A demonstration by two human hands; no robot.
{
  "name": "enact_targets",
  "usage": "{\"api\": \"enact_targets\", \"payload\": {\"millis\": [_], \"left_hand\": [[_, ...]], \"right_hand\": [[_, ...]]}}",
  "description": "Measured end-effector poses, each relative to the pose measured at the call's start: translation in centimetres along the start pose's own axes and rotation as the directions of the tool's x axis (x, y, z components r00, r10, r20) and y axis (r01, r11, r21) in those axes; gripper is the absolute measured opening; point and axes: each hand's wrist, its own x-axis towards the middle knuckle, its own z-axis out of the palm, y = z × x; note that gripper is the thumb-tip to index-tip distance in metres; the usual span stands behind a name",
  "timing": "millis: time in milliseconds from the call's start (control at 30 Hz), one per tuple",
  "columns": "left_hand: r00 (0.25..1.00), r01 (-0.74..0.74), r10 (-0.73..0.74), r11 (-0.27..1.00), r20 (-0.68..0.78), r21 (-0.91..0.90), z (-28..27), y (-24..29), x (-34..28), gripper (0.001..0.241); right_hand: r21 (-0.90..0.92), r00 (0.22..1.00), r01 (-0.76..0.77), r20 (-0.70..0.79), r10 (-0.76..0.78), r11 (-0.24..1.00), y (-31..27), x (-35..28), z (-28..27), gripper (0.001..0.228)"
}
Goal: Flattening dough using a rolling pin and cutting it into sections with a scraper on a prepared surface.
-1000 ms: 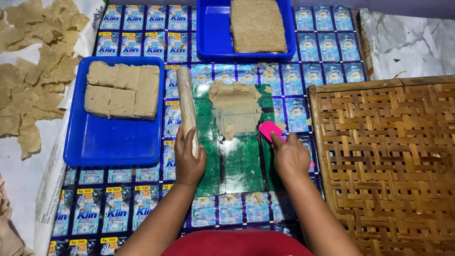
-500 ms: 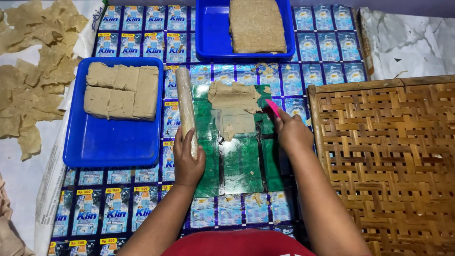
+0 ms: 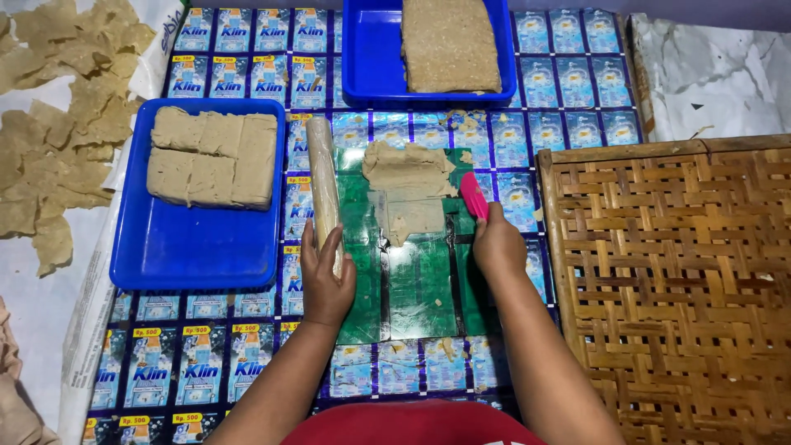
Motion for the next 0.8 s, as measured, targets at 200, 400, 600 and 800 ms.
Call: {"api": "enact_targets", "payload": {"millis": [200, 400, 600, 800], "left_hand": [[1.0, 0.024, -0.024, 0.999, -0.003, -0.036, 0.3, -0.7, 0.0, 0.05], [0.998, 0.053, -0.052, 0.998, 0.027, -0.041, 0.0, -0.4, 0.0, 0.05], [0.996, 0.076, -0.072, 0.992, 0.043, -0.1, -0.4, -0.1, 0.0, 0.05], [0.988, 0.128, -0.129, 0.991, 0.08, 0.027, -1.0, 1.2, 0.5, 0.049]], "right_hand": [[0.193, 0.99, 0.085, 0.093, -0.104, 0.978, -4.9, -7.2, -2.1, 0.036], [0.049, 0.969, 0.174, 0.17, -0.179, 0.984, -4.3, -6.6, 6.1, 0.04], [0.182, 0.937, 0.283, 0.155, -0.312, 0.942, -4.9, -9.5, 6.6, 0.033], [-0.045, 0.91, 0.313, 0.301, -0.286, 0.949, -5.5, -10.5, 3.5, 0.053]]}}
